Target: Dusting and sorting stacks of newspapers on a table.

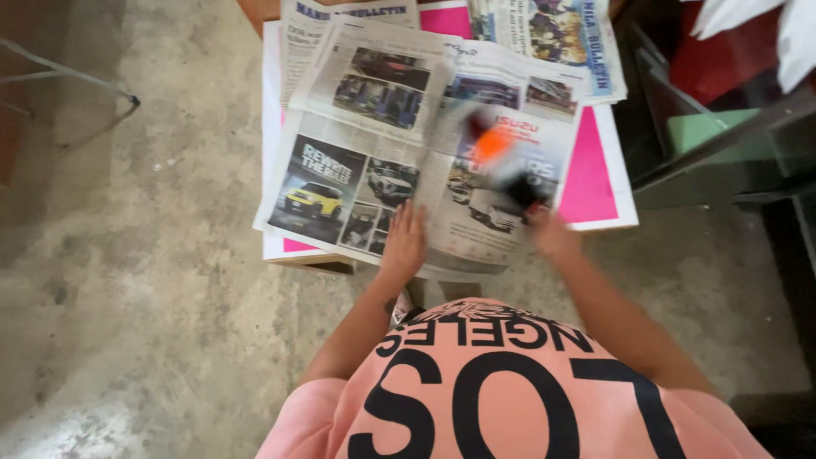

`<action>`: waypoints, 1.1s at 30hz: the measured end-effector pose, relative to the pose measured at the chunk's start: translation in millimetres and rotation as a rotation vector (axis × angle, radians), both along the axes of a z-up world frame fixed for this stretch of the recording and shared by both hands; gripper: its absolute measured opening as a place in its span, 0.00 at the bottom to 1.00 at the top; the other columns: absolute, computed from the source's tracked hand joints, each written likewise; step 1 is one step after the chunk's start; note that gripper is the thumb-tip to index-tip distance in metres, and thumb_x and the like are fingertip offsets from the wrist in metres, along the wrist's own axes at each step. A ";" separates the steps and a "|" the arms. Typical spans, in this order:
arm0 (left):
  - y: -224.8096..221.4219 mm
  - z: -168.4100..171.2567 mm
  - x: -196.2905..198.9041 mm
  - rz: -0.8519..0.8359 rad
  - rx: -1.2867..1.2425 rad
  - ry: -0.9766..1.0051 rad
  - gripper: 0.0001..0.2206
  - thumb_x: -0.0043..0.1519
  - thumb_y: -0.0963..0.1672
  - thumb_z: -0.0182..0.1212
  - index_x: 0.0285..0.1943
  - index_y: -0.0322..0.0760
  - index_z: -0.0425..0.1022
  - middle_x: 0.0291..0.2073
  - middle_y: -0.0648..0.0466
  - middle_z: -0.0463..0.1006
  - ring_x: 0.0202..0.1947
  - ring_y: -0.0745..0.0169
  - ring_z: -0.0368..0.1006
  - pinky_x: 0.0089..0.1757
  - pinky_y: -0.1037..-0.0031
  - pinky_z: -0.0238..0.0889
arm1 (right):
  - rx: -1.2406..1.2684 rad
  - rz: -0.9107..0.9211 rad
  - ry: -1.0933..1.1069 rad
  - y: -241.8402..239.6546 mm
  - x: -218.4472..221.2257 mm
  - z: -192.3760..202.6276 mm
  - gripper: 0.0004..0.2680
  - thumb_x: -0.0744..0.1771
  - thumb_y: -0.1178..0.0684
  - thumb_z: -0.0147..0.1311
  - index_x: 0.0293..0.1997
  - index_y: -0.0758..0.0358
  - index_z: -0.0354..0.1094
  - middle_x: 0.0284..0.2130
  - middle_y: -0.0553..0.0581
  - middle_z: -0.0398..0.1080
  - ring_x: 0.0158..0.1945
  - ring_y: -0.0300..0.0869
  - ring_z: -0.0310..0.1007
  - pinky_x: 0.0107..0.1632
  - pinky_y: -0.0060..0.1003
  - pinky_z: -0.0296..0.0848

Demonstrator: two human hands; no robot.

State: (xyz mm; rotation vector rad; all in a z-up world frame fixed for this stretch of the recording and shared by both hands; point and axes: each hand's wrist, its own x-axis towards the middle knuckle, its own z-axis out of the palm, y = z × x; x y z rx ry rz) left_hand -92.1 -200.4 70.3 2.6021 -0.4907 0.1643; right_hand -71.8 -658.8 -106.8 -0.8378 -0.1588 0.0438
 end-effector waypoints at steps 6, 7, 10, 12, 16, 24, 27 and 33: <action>-5.9 -23.5 8.3 0.108 0.158 0.036 0.29 0.62 0.39 0.53 0.75 0.32 0.56 0.72 0.33 0.59 0.72 0.36 0.57 0.65 0.46 0.53 | -1.942 0.204 0.143 81.5 -117.8 174.0 0.15 0.72 0.38 0.36 0.54 0.56 0.64 0.36 0.66 0.78 0.44 0.60 0.80 0.44 0.54 0.77; -6.7 -28.5 9.0 0.113 0.188 0.067 0.29 0.63 0.41 0.53 0.77 0.38 0.55 0.73 0.35 0.57 0.74 0.37 0.54 0.66 0.46 0.50 | -1.990 0.216 0.279 70.3 -121.4 192.8 0.15 0.71 0.38 0.39 0.55 0.55 0.66 0.39 0.67 0.78 0.48 0.61 0.79 0.48 0.56 0.76; -16.3 -35.1 5.1 0.118 0.230 0.081 0.30 0.65 0.46 0.54 0.79 0.47 0.55 0.76 0.36 0.52 0.76 0.36 0.48 0.68 0.43 0.40 | -1.989 0.096 0.574 -17.4 -114.9 117.8 0.19 0.71 0.32 0.37 0.58 0.51 0.67 0.45 0.67 0.78 0.54 0.62 0.76 0.53 0.60 0.75; -25.9 -38.0 5.3 0.120 0.240 0.062 0.30 0.65 0.49 0.56 0.79 0.51 0.56 0.77 0.36 0.49 0.77 0.34 0.44 0.69 0.40 0.34 | -1.937 -0.036 0.726 -50.2 -115.9 91.7 0.23 0.72 0.26 0.31 0.61 0.48 0.66 0.48 0.67 0.77 0.56 0.62 0.75 0.53 0.61 0.74; -39.9 -40.7 13.3 0.142 0.291 0.105 0.28 0.70 0.50 0.48 0.82 0.51 0.51 0.78 0.36 0.47 0.78 0.33 0.39 0.69 0.41 0.28 | -1.871 -0.006 0.605 -22.6 -140.3 130.1 0.23 0.73 0.29 0.27 0.58 0.54 0.67 0.43 0.74 0.77 0.52 0.68 0.76 0.54 0.62 0.73; -52.1 -37.4 42.3 0.188 0.395 0.354 0.32 0.69 0.43 0.40 0.84 0.58 0.35 0.81 0.43 0.32 0.79 0.38 0.25 0.69 0.42 0.16 | -1.968 0.171 0.270 32.8 -174.9 156.9 0.16 0.71 0.35 0.37 0.48 0.53 0.68 0.37 0.66 0.78 0.45 0.63 0.78 0.48 0.59 0.75; -57.7 -47.5 47.5 0.214 0.291 0.301 0.28 0.73 0.51 0.41 0.83 0.55 0.43 0.80 0.40 0.37 0.79 0.35 0.28 0.68 0.39 0.19 | -1.909 0.027 0.602 16.1 -182.2 121.9 0.17 0.71 0.34 0.34 0.54 0.50 0.67 0.38 0.71 0.79 0.48 0.66 0.78 0.54 0.60 0.73; -71.5 -66.2 63.9 0.295 0.327 0.390 0.30 0.71 0.54 0.41 0.83 0.55 0.40 0.79 0.36 0.32 0.78 0.30 0.21 0.64 0.28 0.15 | -1.538 -0.405 0.762 43.3 -172.3 133.0 0.19 0.74 0.36 0.34 0.51 0.62 0.66 0.43 0.79 0.75 0.54 0.72 0.71 0.60 0.64 0.66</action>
